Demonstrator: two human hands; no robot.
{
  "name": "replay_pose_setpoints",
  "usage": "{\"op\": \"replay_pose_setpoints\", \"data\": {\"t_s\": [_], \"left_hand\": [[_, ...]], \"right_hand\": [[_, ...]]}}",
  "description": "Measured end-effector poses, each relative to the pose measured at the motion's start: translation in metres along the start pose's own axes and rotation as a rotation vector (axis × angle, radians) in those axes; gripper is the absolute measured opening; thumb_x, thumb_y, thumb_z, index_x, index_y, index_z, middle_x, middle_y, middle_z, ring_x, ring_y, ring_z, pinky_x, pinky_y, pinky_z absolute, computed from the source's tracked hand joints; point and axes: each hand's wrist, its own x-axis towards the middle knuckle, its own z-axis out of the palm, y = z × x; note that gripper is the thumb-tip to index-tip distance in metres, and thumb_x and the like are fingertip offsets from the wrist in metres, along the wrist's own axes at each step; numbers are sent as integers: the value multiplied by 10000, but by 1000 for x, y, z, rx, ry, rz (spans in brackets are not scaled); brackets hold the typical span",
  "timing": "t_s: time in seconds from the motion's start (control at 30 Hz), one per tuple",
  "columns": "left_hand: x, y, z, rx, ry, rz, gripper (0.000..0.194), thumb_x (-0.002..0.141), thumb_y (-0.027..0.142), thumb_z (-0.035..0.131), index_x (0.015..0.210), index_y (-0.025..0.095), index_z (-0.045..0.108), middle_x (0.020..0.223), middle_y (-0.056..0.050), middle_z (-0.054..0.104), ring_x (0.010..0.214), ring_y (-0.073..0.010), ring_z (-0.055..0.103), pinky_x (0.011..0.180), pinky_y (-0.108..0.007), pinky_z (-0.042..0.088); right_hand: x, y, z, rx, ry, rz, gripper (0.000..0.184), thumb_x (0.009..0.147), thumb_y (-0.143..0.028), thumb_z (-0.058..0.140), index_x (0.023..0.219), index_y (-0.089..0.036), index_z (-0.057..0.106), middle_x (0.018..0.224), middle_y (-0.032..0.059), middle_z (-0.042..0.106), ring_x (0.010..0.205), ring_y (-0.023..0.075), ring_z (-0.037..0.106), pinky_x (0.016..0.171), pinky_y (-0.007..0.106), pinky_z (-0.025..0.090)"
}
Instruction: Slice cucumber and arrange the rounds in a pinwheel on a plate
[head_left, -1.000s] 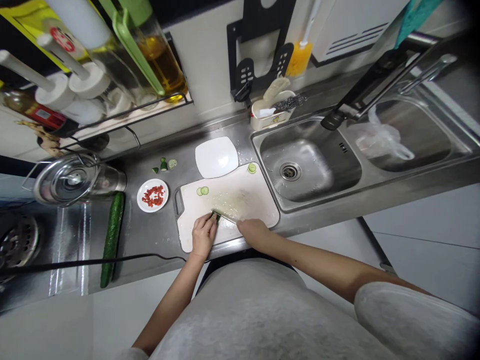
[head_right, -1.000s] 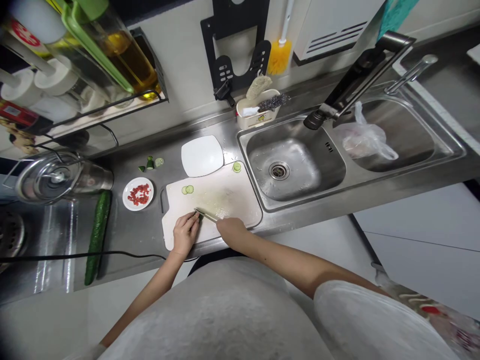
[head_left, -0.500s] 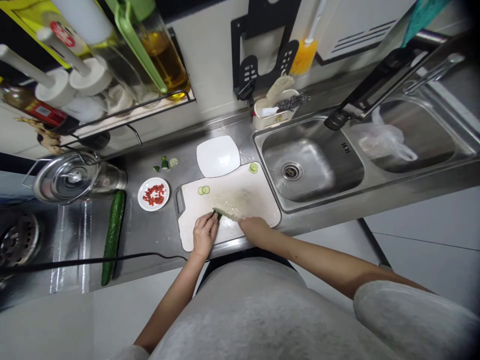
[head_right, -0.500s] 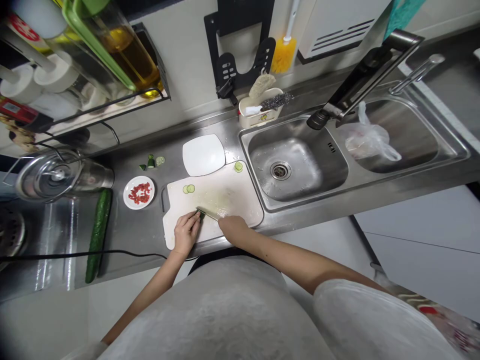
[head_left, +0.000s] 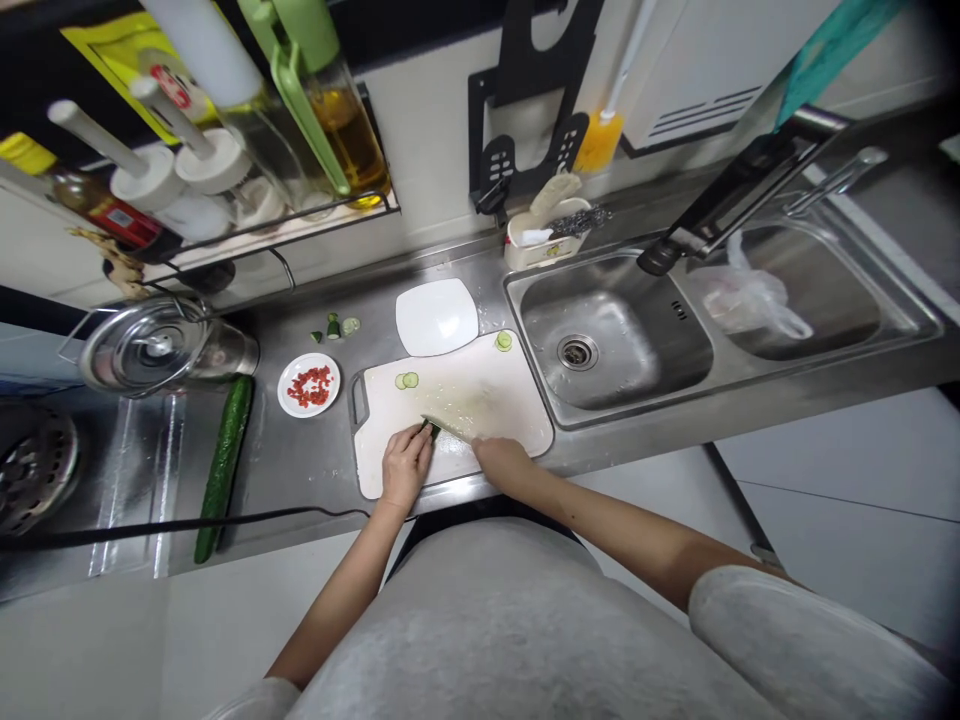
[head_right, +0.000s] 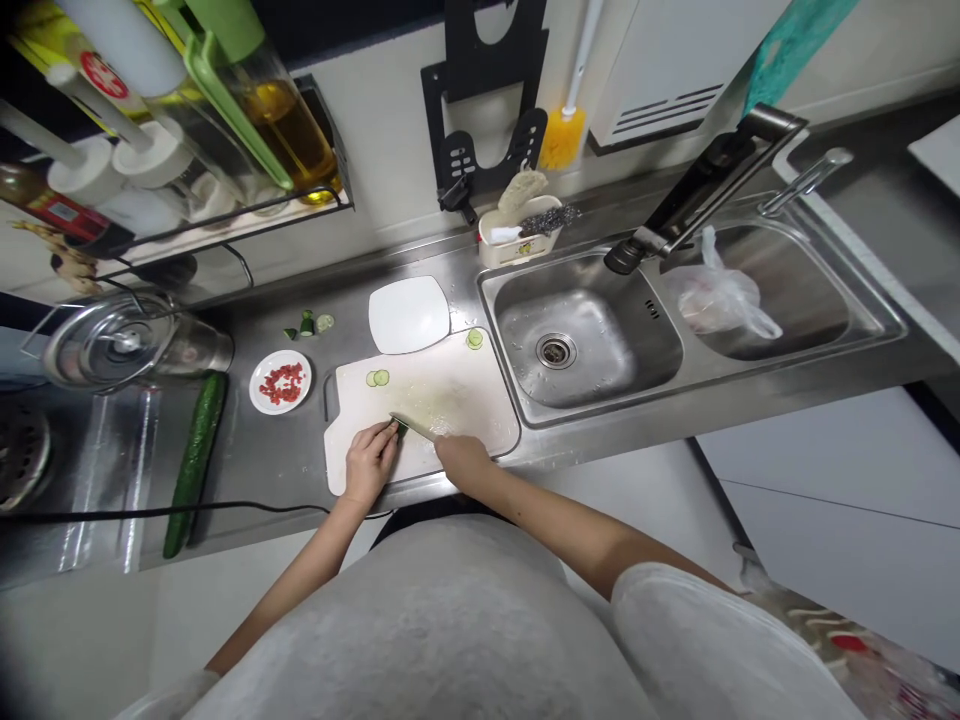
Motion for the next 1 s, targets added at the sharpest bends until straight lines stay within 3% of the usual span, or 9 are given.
{"op": "replay_pose_setpoints", "data": {"t_s": [0.2, 0.33, 0.6, 0.73, 0.83, 1.0], "left_hand": [[0, 7, -3, 27, -51, -67, 291, 923, 285, 468, 1155, 218, 630, 1098, -76, 674, 1004, -204, 604, 915, -361, 485], [1, 12, -8, -25, -67, -154, 296, 920, 316, 463, 1151, 225, 623, 1090, -69, 679, 1005, -211, 609, 920, -367, 473], [35, 16, -17, -454, 154, -625, 364, 896, 421, 459, 1107, 187, 641, 1108, -82, 678, 986, -188, 623, 873, -326, 490], [58, 16, -22, -645, -20, -612, 415, 806, 467, 579, 1077, 163, 660, 1022, -82, 704, 913, -182, 639, 843, -303, 497], [66, 17, -23, -603, -163, -570, 415, 708, 475, 682, 1005, 186, 693, 974, -58, 714, 885, -183, 639, 831, -293, 488], [67, 20, -17, -556, -213, -533, 284, 684, 394, 694, 893, 202, 698, 892, -19, 718, 811, -160, 636, 755, -260, 481]], "right_hand": [[-5, 6, 0, -35, 83, 47, 251, 924, -171, 391, 1079, -147, 588, 897, 128, 687, 890, 225, 661, 697, 279, 445], [-11, 16, -8, -103, 137, 88, 301, 970, -252, 324, 1088, -181, 591, 916, 106, 671, 856, 213, 642, 680, 283, 394], [-18, 43, -13, -258, 549, 132, 308, 919, -278, 469, 1188, -188, 591, 933, 93, 616, 869, 204, 543, 753, 307, 298], [-19, 50, -11, -297, 661, 102, 305, 898, -262, 503, 1175, -179, 602, 886, 74, 603, 832, 192, 511, 743, 302, 276], [-19, 53, -10, -322, 691, 86, 284, 891, -265, 520, 1149, -189, 611, 872, 63, 599, 815, 189, 501, 731, 303, 269], [-21, 56, -8, -362, 699, 67, 290, 854, -236, 571, 1137, -184, 611, 842, 50, 598, 803, 189, 506, 723, 306, 271]]}}
